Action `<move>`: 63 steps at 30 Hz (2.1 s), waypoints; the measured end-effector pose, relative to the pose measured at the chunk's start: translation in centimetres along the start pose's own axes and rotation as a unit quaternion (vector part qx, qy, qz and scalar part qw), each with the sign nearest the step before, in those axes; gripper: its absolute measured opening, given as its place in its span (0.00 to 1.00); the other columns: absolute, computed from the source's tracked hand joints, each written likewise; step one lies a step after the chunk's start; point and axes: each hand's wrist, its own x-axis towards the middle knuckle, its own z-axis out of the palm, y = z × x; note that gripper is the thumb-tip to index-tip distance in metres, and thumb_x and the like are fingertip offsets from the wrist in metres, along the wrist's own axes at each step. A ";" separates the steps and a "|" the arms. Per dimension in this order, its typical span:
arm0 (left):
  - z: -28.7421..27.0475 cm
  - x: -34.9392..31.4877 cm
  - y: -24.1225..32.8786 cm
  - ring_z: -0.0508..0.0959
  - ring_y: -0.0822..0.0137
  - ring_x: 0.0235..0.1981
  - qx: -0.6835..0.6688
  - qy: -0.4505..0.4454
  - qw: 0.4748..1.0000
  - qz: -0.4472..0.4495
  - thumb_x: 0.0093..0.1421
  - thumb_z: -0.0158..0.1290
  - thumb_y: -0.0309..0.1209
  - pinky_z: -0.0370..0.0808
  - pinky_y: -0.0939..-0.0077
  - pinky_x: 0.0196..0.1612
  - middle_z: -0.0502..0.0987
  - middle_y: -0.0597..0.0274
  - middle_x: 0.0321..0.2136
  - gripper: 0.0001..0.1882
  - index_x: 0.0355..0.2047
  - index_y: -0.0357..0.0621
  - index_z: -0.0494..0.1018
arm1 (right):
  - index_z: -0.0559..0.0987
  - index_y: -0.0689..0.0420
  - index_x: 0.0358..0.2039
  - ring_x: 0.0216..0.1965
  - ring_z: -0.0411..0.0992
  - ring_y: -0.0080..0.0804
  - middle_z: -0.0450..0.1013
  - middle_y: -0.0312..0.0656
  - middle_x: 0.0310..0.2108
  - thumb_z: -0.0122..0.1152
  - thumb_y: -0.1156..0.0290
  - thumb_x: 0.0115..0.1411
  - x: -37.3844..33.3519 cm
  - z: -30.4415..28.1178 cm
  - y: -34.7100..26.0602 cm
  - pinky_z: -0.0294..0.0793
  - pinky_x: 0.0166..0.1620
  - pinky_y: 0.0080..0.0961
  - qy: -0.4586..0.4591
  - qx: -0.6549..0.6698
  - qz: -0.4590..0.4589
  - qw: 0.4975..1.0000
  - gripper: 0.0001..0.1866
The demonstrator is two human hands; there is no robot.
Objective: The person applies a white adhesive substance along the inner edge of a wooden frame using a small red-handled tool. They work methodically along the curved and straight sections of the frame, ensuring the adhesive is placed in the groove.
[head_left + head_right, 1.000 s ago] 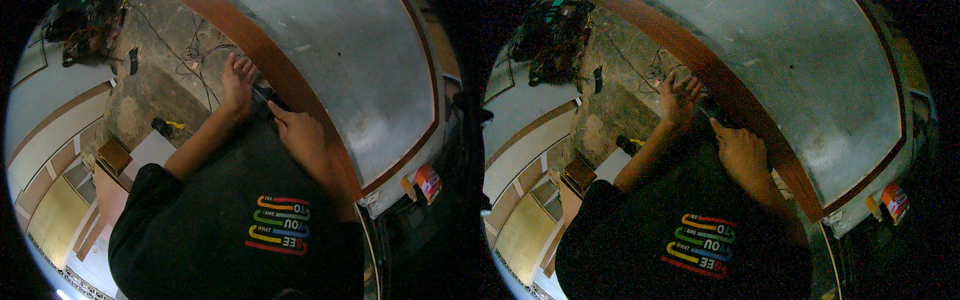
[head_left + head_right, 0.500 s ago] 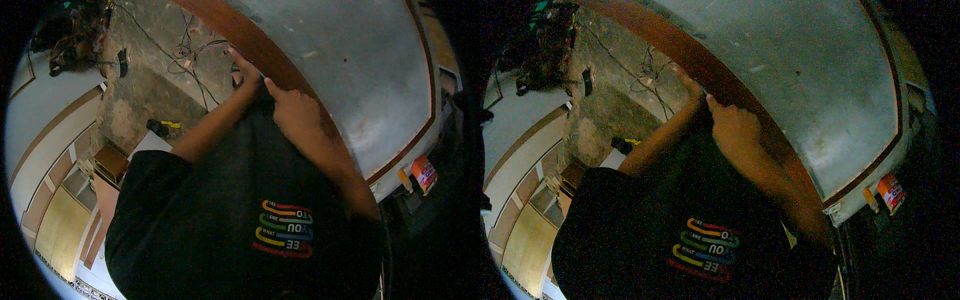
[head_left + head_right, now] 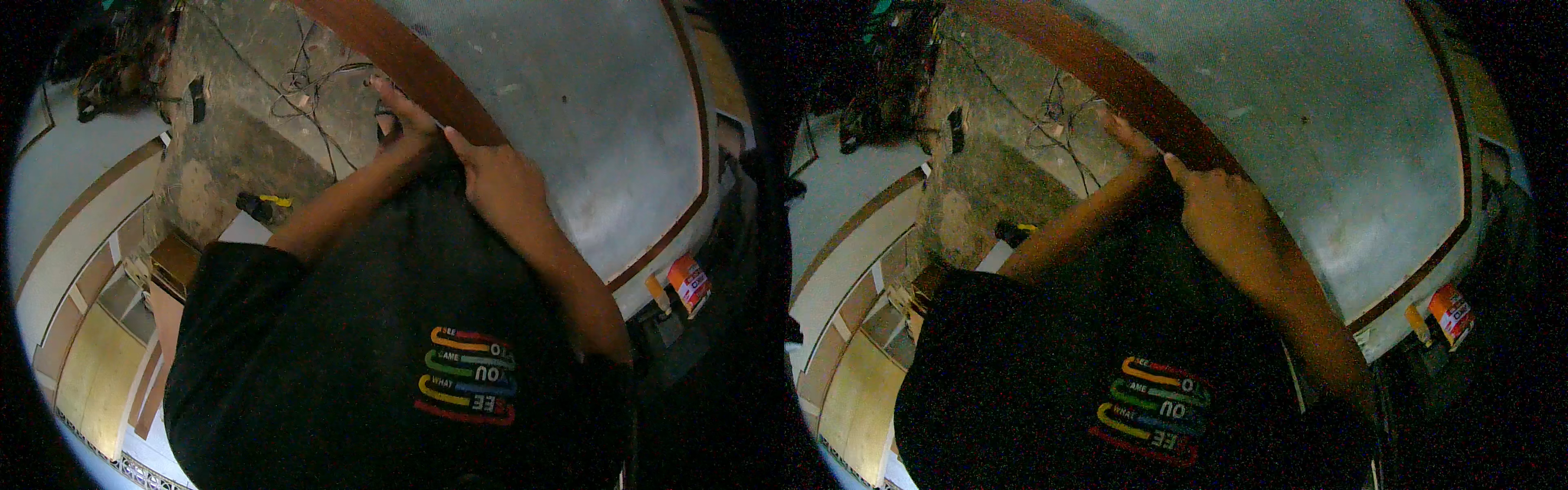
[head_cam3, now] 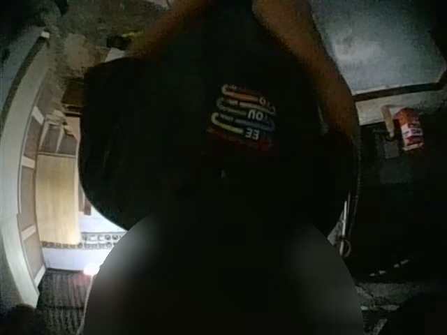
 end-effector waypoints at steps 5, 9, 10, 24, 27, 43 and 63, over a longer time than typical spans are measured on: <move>-0.7 -0.5 -0.3 0.66 0.54 0.64 0.014 -0.011 1.000 -0.011 0.66 0.26 0.75 0.61 0.57 0.67 0.66 0.57 0.65 0.50 0.70 0.48 0.60 | 0.72 0.38 0.66 0.32 0.79 0.57 0.80 0.51 0.31 0.53 0.69 0.66 -1.8 0.7 0.2 0.79 0.38 0.54 -0.021 -0.038 0.008 0.999 0.27; -1.9 -0.1 -1.9 0.68 0.54 0.62 -0.004 -0.038 0.999 -0.017 0.66 0.24 0.74 0.62 0.57 0.66 0.69 0.57 0.62 0.49 0.69 0.47 0.61 | 0.72 0.39 0.66 0.33 0.79 0.56 0.80 0.51 0.32 0.52 0.69 0.67 -1.1 1.7 0.1 0.78 0.40 0.55 0.012 -0.035 0.003 0.999 0.26; -2.2 0.2 -2.1 0.69 0.54 0.62 -0.027 -0.001 0.998 -0.056 0.67 0.24 0.73 0.63 0.57 0.66 0.69 0.56 0.62 0.49 0.69 0.47 0.61 | 0.72 0.39 0.66 0.33 0.80 0.56 0.80 0.51 0.32 0.52 0.69 0.67 -0.6 2.0 0.1 0.79 0.40 0.55 0.002 -0.033 0.017 0.999 0.26; -4.4 -0.4 -4.4 0.68 0.55 0.62 -0.043 -0.033 0.998 -0.035 0.71 0.27 0.69 0.62 0.58 0.67 0.68 0.58 0.64 0.43 0.69 0.47 0.61 | 0.71 0.35 0.67 0.35 0.80 0.55 0.80 0.50 0.32 0.53 0.66 0.67 -1.1 2.7 0.2 0.80 0.40 0.52 0.002 -0.027 0.033 0.999 0.27; -5.3 -0.4 -5.8 0.67 0.56 0.63 -0.106 -0.082 0.989 -0.067 0.71 0.27 0.68 0.61 0.58 0.68 0.66 0.58 0.65 0.43 0.68 0.48 0.61 | 0.71 0.36 0.67 0.35 0.80 0.55 0.80 0.50 0.32 0.53 0.66 0.68 -1.8 3.2 0.7 0.80 0.40 0.52 -0.008 -0.021 0.038 0.999 0.27; -2.4 -4.8 -6.6 0.65 0.54 0.65 0.001 0.091 0.996 -0.017 0.74 0.29 0.63 0.60 0.58 0.69 0.65 0.55 0.66 0.39 0.70 0.45 0.58 | 0.68 0.34 0.69 0.36 0.81 0.55 0.81 0.50 0.35 0.51 0.66 0.68 -5.2 2.9 2.5 0.81 0.41 0.52 -0.096 -0.027 0.084 0.991 0.29; 2.6 -8.4 7.0 0.52 0.55 0.75 0.114 0.079 0.936 -0.323 0.67 0.38 0.65 0.47 0.62 0.75 0.47 0.49 0.76 0.52 0.75 0.34 0.45 | 0.77 0.38 0.62 0.38 0.79 0.58 0.80 0.56 0.37 0.55 0.60 0.70 -10.7 3.2 2.9 0.77 0.44 0.51 -0.108 0.164 0.120 0.973 0.20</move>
